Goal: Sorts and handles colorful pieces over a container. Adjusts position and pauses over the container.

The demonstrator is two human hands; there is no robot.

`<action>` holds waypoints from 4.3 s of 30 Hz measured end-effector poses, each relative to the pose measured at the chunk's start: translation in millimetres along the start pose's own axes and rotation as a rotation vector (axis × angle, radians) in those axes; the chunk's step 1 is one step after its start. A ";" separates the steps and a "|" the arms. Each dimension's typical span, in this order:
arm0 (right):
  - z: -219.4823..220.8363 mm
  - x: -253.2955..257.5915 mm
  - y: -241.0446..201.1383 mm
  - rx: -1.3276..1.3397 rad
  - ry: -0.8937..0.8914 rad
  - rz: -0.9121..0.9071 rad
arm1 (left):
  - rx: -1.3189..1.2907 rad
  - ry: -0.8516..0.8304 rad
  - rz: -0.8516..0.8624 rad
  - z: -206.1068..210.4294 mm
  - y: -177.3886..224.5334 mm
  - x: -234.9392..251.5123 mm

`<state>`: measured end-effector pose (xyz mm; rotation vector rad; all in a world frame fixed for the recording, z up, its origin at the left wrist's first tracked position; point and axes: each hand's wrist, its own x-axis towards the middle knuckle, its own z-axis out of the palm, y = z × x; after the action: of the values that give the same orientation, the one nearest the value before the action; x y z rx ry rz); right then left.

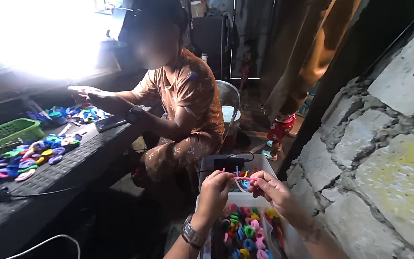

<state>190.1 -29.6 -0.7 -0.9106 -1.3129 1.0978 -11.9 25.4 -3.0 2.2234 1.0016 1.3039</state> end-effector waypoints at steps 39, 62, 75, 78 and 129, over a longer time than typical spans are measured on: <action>18.1 -11.3 -10.7 -0.996 -0.673 0.182 | -0.186 -0.441 0.229 6.7 -11.5 0.2; 3.2 -10.9 3.7 -0.042 -0.241 0.143 | -0.360 -0.381 0.303 1.7 -4.3 0.3; -6.7 -4.7 3.4 -0.119 -0.243 0.077 | -1.048 -0.439 -0.012 -4.4 -8.2 2.3; -5.4 -4.3 6.4 -0.118 -0.284 0.063 | -1.147 -0.557 0.017 -4.0 -4.0 2.8; -11.3 -30.1 -3.0 -0.142 -0.130 0.094 | 0.139 0.058 0.512 1.4 2.4 -4.3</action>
<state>203.4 -58.4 -6.8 -1.0284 -1.4824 1.1633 -11.1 20.6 -4.8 2.6768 0.5680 1.5482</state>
